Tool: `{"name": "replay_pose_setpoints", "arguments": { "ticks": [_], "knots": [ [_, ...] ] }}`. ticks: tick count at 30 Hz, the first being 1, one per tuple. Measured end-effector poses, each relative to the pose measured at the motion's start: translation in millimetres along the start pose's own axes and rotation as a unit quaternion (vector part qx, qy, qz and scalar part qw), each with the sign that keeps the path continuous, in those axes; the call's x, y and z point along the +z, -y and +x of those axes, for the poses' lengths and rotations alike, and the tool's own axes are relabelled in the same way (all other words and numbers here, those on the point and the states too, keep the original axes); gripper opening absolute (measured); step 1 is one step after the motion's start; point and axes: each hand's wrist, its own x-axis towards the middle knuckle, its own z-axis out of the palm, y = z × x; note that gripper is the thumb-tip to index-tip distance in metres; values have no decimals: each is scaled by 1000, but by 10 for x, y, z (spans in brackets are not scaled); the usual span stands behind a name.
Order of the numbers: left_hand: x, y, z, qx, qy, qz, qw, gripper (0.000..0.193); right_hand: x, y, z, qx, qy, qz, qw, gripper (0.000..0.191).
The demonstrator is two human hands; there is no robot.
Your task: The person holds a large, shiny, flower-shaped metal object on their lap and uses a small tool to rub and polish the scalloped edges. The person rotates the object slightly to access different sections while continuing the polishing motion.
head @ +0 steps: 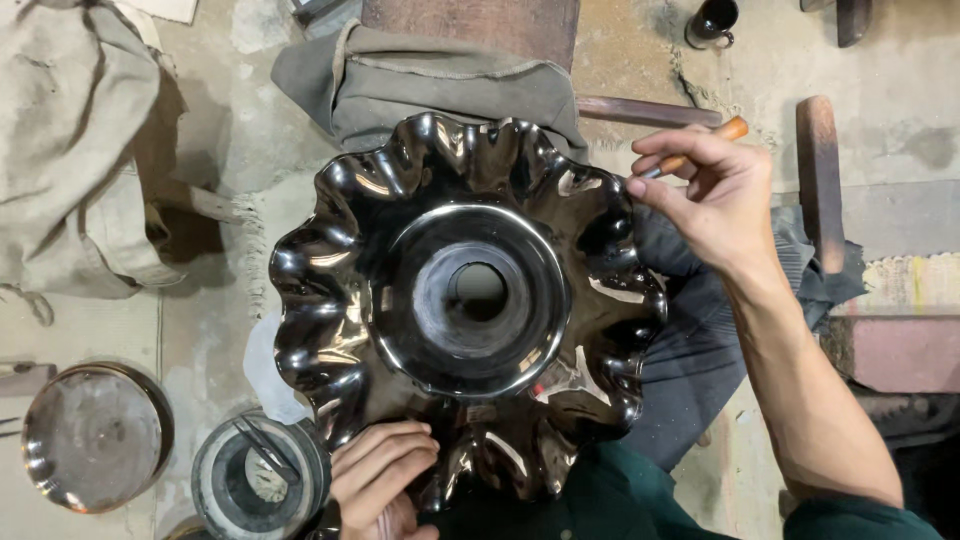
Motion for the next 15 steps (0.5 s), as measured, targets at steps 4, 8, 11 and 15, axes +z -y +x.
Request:
{"name": "replay_pose_setpoints", "arguments": {
  "ticks": [4,8,11,15],
  "knots": [
    [2,49,22,51,129,37,990,58,19,-17,-46,18,-17,48,999,34],
    [45,75,1,57,207,64,975,52,72,-44,-31,-5,-26,48,998,35],
    [37,97,4,49,223,66,971,52,90,-38,-23,6,-27,23,999,39],
    [62,114,10,31,212,67,975,45,103,-22,-19,9,-21,27,999,41]
  ]
}}
